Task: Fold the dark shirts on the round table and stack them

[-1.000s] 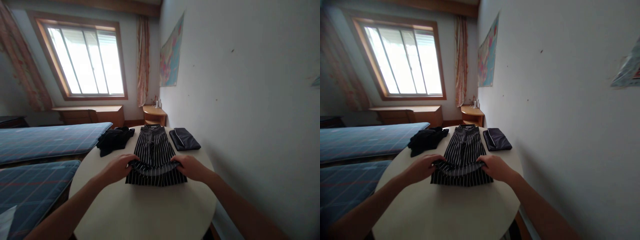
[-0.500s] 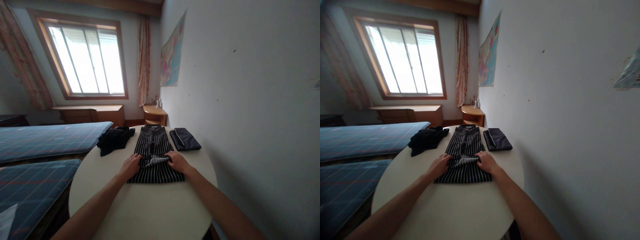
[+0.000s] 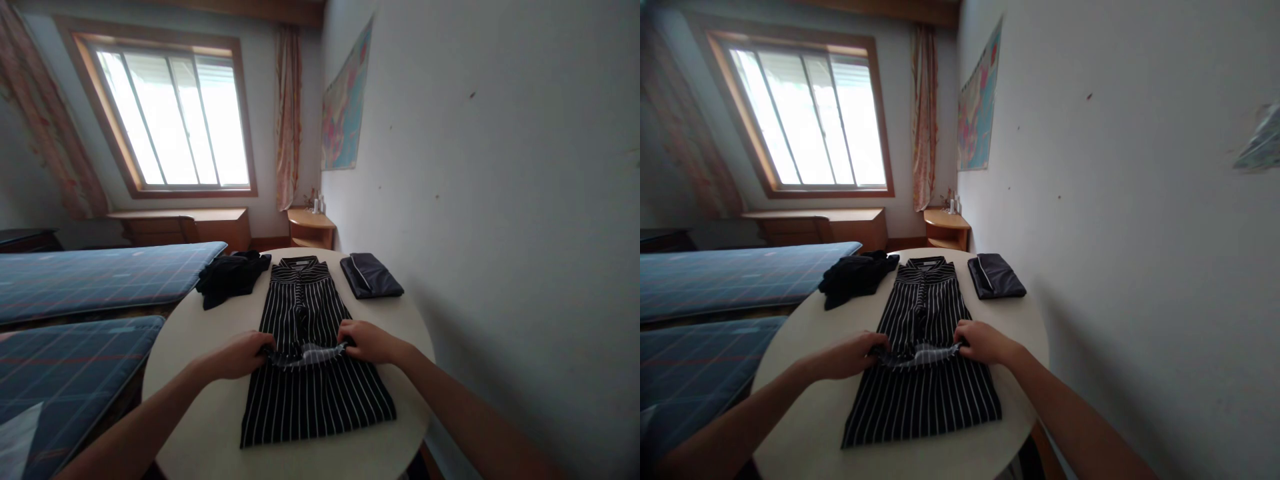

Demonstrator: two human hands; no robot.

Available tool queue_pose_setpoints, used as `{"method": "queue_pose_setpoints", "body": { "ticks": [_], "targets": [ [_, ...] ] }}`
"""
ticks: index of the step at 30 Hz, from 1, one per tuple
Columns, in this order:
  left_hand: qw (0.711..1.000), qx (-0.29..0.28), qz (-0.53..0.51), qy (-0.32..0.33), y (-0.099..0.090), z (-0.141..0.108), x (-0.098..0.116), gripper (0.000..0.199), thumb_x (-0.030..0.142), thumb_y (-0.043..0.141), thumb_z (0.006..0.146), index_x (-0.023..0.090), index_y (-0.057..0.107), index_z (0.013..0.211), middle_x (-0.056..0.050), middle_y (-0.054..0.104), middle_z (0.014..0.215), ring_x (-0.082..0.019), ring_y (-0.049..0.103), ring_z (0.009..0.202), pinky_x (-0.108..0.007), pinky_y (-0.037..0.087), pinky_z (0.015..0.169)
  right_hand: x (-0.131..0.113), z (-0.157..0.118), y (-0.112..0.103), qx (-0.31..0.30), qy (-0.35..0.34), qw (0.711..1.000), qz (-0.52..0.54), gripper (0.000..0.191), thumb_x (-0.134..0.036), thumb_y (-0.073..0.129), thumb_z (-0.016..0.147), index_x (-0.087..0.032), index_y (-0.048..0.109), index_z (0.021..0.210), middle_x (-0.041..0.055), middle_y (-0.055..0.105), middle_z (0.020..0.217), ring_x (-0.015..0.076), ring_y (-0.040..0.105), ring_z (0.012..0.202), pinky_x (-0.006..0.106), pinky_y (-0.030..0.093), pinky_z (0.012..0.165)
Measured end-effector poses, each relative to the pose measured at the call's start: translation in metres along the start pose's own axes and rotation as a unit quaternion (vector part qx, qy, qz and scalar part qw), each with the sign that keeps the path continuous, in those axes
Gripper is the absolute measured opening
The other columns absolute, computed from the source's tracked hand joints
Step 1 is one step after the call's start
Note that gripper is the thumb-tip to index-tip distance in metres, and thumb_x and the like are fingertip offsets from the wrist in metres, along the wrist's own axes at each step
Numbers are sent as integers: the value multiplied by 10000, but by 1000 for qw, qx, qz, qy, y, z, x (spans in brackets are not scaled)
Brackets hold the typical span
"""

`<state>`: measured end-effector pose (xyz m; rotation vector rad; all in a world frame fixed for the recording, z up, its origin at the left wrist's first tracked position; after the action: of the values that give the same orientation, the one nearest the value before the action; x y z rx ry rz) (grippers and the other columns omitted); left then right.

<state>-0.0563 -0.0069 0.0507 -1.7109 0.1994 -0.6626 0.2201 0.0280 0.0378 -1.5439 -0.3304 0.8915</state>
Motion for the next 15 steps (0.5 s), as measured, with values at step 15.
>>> {"method": "queue_pose_setpoints", "body": {
  "ticks": [15],
  "targets": [
    [982,182,-14,-52,-52,69,-64,238,175,504,829,169,664,1006,-45,711,909,-199,657,848,-281,476,780,40,70,-59,170,75,981,-57,180,-169,586,853,-187,682,1005,61,722,968,199,650,901,274,425,808]
  ]
}}
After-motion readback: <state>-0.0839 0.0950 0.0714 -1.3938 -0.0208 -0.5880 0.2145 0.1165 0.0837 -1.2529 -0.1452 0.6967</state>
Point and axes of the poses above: each hand's wrist, its own z-axis towards the middle knuckle, its own y-axis out of the palm, x = y × z, the point moved 5 cm from there along z, towards the middle knuckle
